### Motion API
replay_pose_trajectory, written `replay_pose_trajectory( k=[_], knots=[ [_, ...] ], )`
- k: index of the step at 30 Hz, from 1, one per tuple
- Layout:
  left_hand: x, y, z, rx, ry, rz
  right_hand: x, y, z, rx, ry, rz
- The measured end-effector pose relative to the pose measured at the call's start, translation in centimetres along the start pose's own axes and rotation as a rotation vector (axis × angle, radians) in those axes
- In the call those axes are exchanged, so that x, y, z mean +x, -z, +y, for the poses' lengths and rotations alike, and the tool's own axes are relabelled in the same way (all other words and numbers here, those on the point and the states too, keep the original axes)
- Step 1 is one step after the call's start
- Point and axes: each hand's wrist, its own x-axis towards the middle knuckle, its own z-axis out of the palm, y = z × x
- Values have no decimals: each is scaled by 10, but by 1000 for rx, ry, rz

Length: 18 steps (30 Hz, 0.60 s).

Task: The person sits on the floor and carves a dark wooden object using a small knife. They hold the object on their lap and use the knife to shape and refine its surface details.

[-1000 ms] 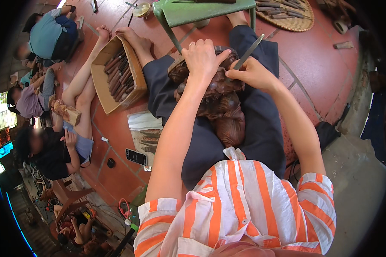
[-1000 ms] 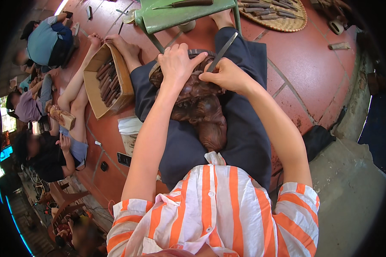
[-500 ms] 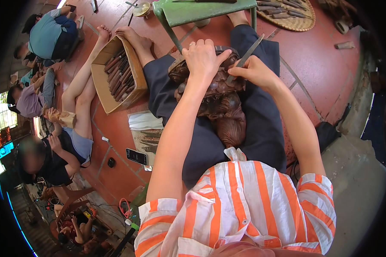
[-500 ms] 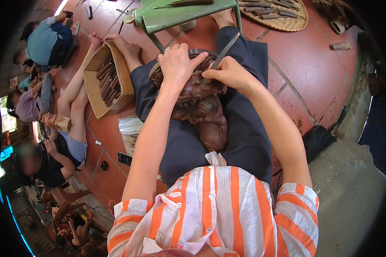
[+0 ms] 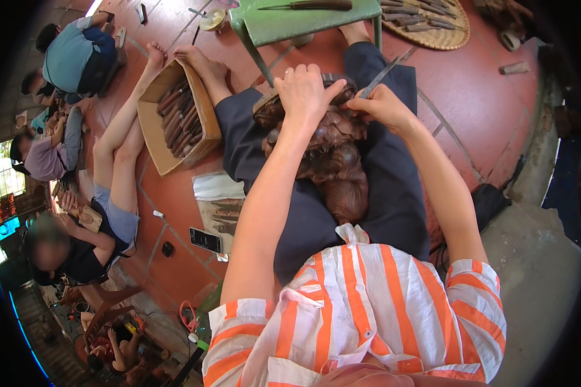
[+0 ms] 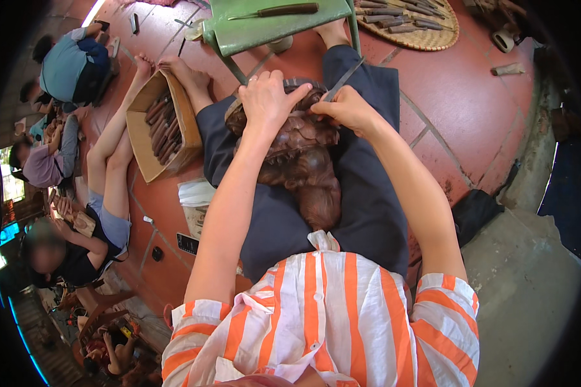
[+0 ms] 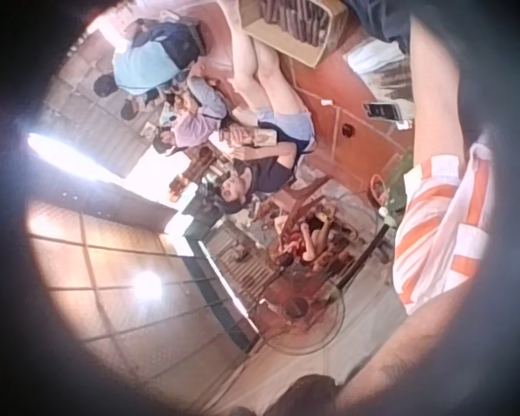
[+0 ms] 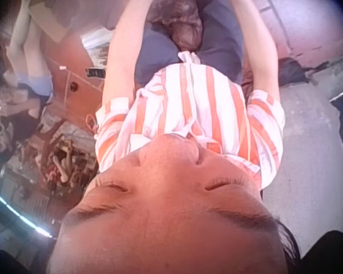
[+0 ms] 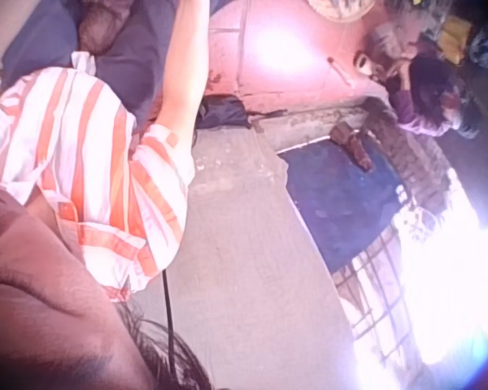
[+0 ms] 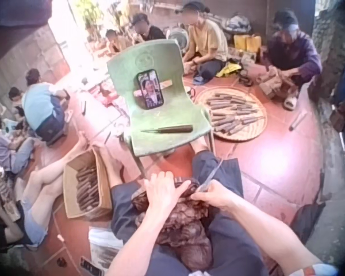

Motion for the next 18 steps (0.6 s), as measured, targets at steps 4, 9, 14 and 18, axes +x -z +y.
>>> replay_pose_trajectory(
  k=[4, 9, 14, 18],
  knots=[
    [3, 1, -1, -4, 16, -11, -1, 5, -3, -30, -19, -80],
    [1, 0, -2, -4, 14, -13, -4, -3, -7, -151, 45, -102],
    [3, 1, 1, -21, 15, -25, 1, 1, -4, -18, 2, -21],
    [2, 4, 0, -16, 36, -30, -7, -4, -7, -116, 67, -88]
  ],
)
